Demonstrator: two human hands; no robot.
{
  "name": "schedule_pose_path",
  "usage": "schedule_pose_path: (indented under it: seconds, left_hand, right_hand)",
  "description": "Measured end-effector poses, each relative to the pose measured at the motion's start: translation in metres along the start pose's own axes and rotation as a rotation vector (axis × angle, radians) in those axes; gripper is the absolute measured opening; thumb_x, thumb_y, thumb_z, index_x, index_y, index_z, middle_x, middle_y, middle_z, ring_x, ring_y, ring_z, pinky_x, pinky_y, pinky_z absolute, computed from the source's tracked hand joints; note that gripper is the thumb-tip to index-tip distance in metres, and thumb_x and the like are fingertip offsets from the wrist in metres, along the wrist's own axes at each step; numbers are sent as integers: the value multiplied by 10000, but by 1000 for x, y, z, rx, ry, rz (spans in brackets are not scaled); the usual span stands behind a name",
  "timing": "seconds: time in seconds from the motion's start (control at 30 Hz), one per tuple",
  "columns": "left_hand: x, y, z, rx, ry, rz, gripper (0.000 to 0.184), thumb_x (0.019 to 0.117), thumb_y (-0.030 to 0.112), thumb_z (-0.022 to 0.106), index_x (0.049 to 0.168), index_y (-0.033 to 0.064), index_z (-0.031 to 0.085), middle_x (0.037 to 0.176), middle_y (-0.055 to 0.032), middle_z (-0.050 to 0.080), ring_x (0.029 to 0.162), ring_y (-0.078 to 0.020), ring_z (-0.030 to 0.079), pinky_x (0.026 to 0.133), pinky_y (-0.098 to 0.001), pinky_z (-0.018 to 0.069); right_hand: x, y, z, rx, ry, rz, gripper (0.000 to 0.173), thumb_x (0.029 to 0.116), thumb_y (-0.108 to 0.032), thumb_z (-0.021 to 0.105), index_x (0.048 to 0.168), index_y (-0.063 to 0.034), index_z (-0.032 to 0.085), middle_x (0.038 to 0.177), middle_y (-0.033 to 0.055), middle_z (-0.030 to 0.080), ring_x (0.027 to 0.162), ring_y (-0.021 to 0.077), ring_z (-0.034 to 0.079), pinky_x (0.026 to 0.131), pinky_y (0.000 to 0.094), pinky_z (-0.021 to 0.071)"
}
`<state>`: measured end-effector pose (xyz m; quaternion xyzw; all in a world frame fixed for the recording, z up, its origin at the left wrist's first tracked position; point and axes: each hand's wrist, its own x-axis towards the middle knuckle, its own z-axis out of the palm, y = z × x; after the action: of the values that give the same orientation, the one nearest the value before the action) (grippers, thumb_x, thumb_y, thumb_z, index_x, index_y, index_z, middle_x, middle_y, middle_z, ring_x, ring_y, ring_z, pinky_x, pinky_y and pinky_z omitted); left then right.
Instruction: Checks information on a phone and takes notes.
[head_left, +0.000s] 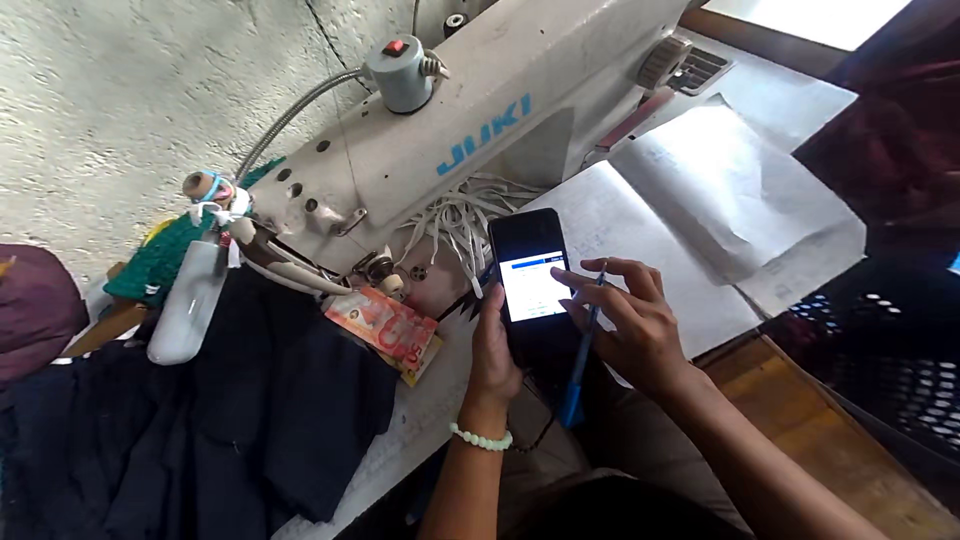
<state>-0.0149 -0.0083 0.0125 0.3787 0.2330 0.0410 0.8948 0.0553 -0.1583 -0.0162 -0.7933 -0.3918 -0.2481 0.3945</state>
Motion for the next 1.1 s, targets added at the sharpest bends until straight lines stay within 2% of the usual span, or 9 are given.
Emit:
schedule_pose_path:
  seconds: [0.13, 0.33, 0.5, 0.57, 0.7, 0.9, 1.0, 1.1]
  left_hand:
    - [0, 0, 1, 32, 32, 10, 459, 1115, 309, 171, 1343, 62, 484, 1074, -98, 704, 981, -167, 712, 839, -346, 602]
    - [-1, 2, 3, 38, 45, -10, 480, 1121, 333, 162, 1320, 56, 501, 1058, -104, 709, 974, -175, 718, 835, -352, 605]
    - [-1, 2, 3, 21, 37, -9, 484, 1121, 339, 162, 1307, 56, 508, 1054, -109, 710, 964, -184, 721, 826, -361, 609]
    - [-1, 2, 3, 26, 44, -6, 479, 1122, 339, 166, 1314, 61, 506, 1055, -106, 711, 965, -181, 721, 827, -358, 609]
    - [0, 2, 4, 69, 74, 5, 481, 1126, 325, 168, 1318, 49, 512, 1053, -108, 707, 962, -172, 716, 833, -347, 605]
    - [-1, 2, 4, 96, 104, 12, 477, 1122, 327, 190, 1308, 44, 526, 1044, -107, 707, 947, -167, 714, 813, -342, 603]
    - [-1, 1, 2, 41, 55, -2, 481, 1118, 333, 180, 1295, 48, 525, 1046, -109, 713, 960, -179, 719, 826, -358, 608]
    - [-1, 2, 5, 50, 86, -5, 470, 1124, 328, 188, 1300, 54, 527, 1045, -107, 711, 962, -178, 718, 827, -358, 606]
  right_hand:
    - [0, -1, 1, 1, 6, 6, 121, 1028, -180, 587, 967, -99, 653, 1123, 49, 777, 1205, 232, 622, 1019, 383, 385]
    - [2, -2, 0, 40, 20, 18, 105, 1015, -157, 605, 960, -93, 668, 1080, 48, 782, 1181, 225, 627, 1007, 339, 410]
    - [4, -2, -6, 104, 77, 15, 36, 997, -117, 623, 964, -104, 628, 951, 37, 768, 1053, 178, 645, 962, 282, 435]
    - [1, -2, -7, 106, 65, -4, 35, 1003, -121, 610, 972, -111, 624, 959, 32, 769, 1034, 173, 637, 956, 294, 415]
    - [-2, -4, -2, 79, -4, -32, 102, 1031, -162, 566, 988, -107, 640, 1066, 49, 776, 1115, 212, 633, 1004, 359, 393]
    - [6, -7, 5, 130, -22, 2, 94, 1015, -162, 578, 952, -116, 630, 1101, 38, 780, 1196, 212, 626, 1029, 350, 397]
    - [7, 0, -1, 184, 36, 27, 40, 994, -121, 605, 963, -119, 631, 1030, 21, 772, 1124, 178, 634, 1006, 312, 433]
    - [5, 3, -11, 161, 56, -54, 29, 1001, -129, 604, 975, -126, 594, 976, 22, 768, 1081, 174, 630, 995, 312, 403]
